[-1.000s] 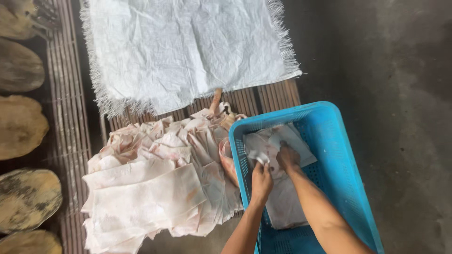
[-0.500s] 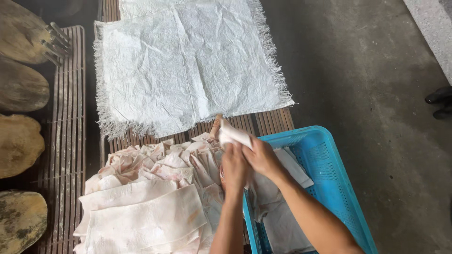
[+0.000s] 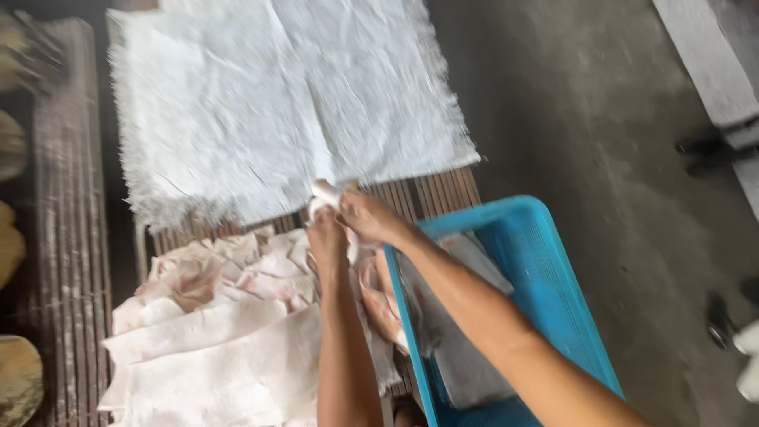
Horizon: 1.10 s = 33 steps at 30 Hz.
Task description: The person sorts and places pieces of raw pork skin into a blue plastic basket by hand.
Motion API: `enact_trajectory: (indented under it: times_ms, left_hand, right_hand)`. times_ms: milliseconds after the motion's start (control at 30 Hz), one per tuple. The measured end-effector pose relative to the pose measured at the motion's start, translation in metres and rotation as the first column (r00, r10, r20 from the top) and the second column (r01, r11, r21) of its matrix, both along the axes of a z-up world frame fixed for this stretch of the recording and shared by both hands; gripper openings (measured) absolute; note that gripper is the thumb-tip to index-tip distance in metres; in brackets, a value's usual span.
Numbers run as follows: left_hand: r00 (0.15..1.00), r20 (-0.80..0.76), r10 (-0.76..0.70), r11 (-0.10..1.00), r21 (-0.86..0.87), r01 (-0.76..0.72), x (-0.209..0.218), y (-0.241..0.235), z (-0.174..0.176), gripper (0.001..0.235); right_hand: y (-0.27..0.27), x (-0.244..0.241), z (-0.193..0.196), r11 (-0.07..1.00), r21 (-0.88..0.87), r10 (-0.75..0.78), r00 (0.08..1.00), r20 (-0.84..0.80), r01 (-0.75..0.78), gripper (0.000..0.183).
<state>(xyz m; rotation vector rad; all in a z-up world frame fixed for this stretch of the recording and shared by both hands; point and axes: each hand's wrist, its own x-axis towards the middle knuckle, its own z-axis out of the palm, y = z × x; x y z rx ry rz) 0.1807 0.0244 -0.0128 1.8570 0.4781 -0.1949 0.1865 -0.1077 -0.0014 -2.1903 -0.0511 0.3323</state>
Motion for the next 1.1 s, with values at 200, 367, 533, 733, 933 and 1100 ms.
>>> enact_trajectory:
  times_ms: [200,367,533,733,933,1100]
  left_hand:
    - [0.996,-0.018,0.091,0.929,-0.359,-0.091,-0.041,0.001,0.016,0.046]
    - [0.981,-0.168,-0.095,0.792,-0.61,-0.028,-0.1,-0.037,-0.012,0.046]
    - [0.889,-0.391,-0.237,0.792,-0.608,-0.056,-0.156,-0.068,-0.048,0.047]
    - [0.89,-0.347,-0.297,0.828,-0.557,0.059,-0.205,-0.062,-0.063,0.044]
    - [0.934,-0.157,-0.321,0.87,-0.439,0.225,-0.221,-0.073,-0.077,0.045]
    - [0.924,-0.31,-0.225,0.933,-0.342,0.113,-0.216,-0.088,-0.067,0.05]
  right_hand:
    - [-0.108,-0.064,-0.041,0.888,0.439,-0.029,0.968,-0.248,0.139,0.031]
    - [-0.189,-0.177,-0.186,0.864,-0.139,-0.495,0.765,-0.412,0.484,0.042]
    - [-0.128,-0.237,-0.263,0.81,-0.459,-0.514,0.82,-0.253,0.365,0.064]
    - [-0.097,-0.236,-0.281,0.861,-0.39,-0.457,0.832,-0.315,0.326,0.047]
    - [-0.103,-0.225,-0.25,0.859,0.013,-0.492,0.833,-0.251,0.511,0.035]
    - [-0.142,-0.233,-0.178,0.398,0.552,-0.424,0.681,-0.597,0.733,0.028]
